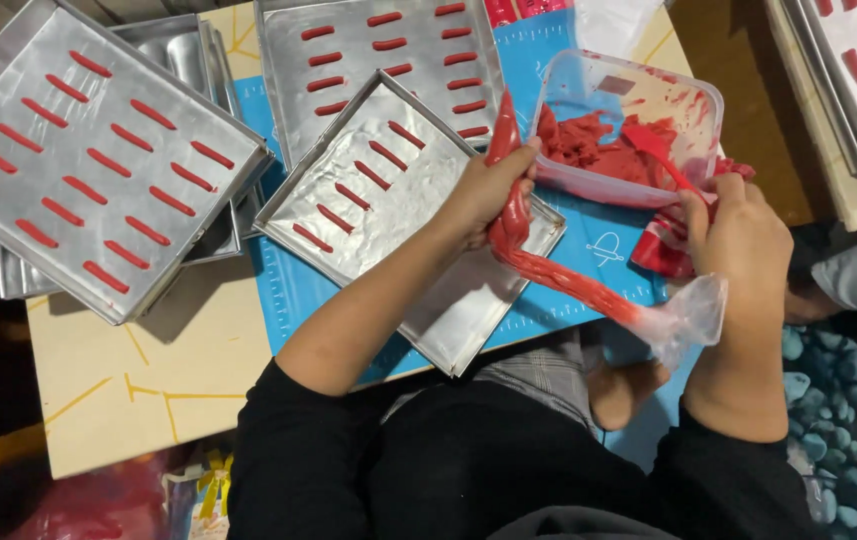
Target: Piping red dough into small strips on baking trays using a piping bag and refilling the bag from a container.
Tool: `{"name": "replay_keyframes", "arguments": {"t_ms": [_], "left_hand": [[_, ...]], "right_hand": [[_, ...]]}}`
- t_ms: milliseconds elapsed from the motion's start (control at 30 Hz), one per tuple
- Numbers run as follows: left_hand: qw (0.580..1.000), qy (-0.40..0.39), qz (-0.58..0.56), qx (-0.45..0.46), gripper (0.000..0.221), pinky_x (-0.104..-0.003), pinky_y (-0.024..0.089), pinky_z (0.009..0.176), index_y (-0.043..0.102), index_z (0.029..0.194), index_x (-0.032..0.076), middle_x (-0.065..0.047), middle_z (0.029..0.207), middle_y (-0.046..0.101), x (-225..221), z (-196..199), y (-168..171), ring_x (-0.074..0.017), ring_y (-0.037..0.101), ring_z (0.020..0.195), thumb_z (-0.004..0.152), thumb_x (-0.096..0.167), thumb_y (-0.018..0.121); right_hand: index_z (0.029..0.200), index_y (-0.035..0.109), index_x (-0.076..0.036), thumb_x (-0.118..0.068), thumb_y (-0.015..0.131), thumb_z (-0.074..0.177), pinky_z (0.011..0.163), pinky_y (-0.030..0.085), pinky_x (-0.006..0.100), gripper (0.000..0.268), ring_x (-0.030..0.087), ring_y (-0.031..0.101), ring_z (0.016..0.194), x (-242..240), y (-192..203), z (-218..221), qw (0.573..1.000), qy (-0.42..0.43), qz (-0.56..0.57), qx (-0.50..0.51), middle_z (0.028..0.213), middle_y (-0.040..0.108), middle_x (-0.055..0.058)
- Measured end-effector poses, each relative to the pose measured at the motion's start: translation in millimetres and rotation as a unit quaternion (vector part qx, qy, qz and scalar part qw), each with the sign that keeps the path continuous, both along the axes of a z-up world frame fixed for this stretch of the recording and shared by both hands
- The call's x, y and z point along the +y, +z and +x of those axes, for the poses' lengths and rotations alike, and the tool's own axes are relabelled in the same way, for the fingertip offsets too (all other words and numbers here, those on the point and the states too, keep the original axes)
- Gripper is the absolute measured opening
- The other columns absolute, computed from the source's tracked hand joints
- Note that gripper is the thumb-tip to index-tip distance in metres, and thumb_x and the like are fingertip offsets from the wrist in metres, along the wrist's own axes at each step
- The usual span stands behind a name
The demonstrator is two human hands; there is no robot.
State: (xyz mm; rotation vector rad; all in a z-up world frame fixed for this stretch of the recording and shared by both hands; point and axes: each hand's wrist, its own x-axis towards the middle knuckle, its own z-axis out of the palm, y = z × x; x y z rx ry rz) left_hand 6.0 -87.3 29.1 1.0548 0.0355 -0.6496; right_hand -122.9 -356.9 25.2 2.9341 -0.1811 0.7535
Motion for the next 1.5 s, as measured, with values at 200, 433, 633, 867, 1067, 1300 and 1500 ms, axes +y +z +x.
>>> {"name": "replay_keyframes", "arguments": {"t_ms": [200, 433, 633, 867, 1067, 1300, 1500], "left_hand": [[0.994, -0.096, 0.046, -0.016, 0.036, -0.029, 0.048, 0.042, 0.06, 0.08, 0.002, -0.004, 0.057, 0.054, -37, 4, 4, -0.0132, 0.05, 0.043, 0.091, 0.036, 0.066], [0.978, -0.142, 0.131, -0.074, 0.038, -0.025, 0.049, 0.043, 0.063, 0.073, 0.004, -0.004, 0.056, 0.058, -57, 10, 7, -0.0121, 0.053, 0.043, 0.093, 0.037, 0.063], [0.968, -0.17, 0.164, -0.09, 0.04, -0.024, 0.048, 0.044, 0.067, 0.08, 0.002, -0.004, 0.06, 0.061, -68, 13, 4, -0.0118, 0.054, 0.045, 0.092, 0.04, 0.062], [0.964, -0.168, 0.182, -0.094, 0.04, -0.023, 0.045, 0.039, 0.066, 0.079, 0.003, -0.003, 0.056, 0.059, -72, 14, 4, -0.0107, 0.052, 0.041, 0.092, 0.04, 0.061], [0.962, -0.168, 0.193, -0.091, 0.044, -0.023, 0.049, 0.042, 0.068, 0.083, 0.002, -0.004, 0.058, 0.061, -71, 16, 5, -0.0124, 0.056, 0.043, 0.09, 0.044, 0.062], [0.98, -0.171, 0.094, -0.043, 0.037, -0.025, 0.049, 0.041, 0.063, 0.078, 0.003, -0.003, 0.056, 0.057, -67, 21, -5, -0.011, 0.053, 0.041, 0.09, 0.038, 0.066], [0.991, -0.042, -0.117, 0.058, 0.029, -0.029, 0.052, 0.048, 0.057, 0.077, 0.009, 0.0, 0.056, 0.054, -46, 21, 3, -0.0107, 0.053, 0.045, 0.091, 0.032, 0.067]], "right_hand": [[0.107, 0.073, -0.005, -0.019, 0.067, 0.105, 0.063, 0.053, 0.042, 0.016, 0.036, 0.068, 0.073, -16, 0, 13, 0.998, -0.03, -0.045, 0.04, 0.098, 0.074, 0.014], [0.126, 0.073, 0.02, 0.016, 0.067, 0.109, 0.066, 0.043, 0.035, 0.018, 0.026, 0.052, 0.072, 4, 53, -15, 0.965, 0.116, 0.216, -0.088, 0.1, 0.067, 0.023], [0.127, 0.073, 0.022, 0.019, 0.068, 0.111, 0.068, 0.038, 0.034, 0.018, 0.025, 0.048, 0.075, 12, 56, -17, 0.949, 0.159, 0.251, -0.102, 0.097, 0.06, 0.023], [0.127, 0.071, 0.02, 0.019, 0.066, 0.106, 0.066, 0.036, 0.032, 0.022, 0.024, 0.045, 0.074, 15, 55, -15, 0.939, 0.169, 0.293, -0.068, 0.096, 0.059, 0.021], [0.123, 0.075, 0.014, 0.011, 0.071, 0.104, 0.067, 0.044, 0.035, 0.019, 0.026, 0.053, 0.072, 10, 47, -9, 0.97, 0.121, 0.208, -0.041, 0.1, 0.066, 0.02], [0.125, 0.079, 0.006, 0.004, 0.076, 0.105, 0.071, 0.046, 0.037, 0.02, 0.029, 0.058, 0.078, 6, 40, -9, 0.984, 0.104, 0.139, -0.052, 0.105, 0.065, 0.019], [0.12, 0.082, 0.003, -0.005, 0.083, 0.101, 0.08, 0.045, 0.038, 0.02, 0.03, 0.054, 0.091, 11, 38, -3, 0.987, 0.117, 0.096, -0.057, 0.107, 0.059, 0.017]]}}
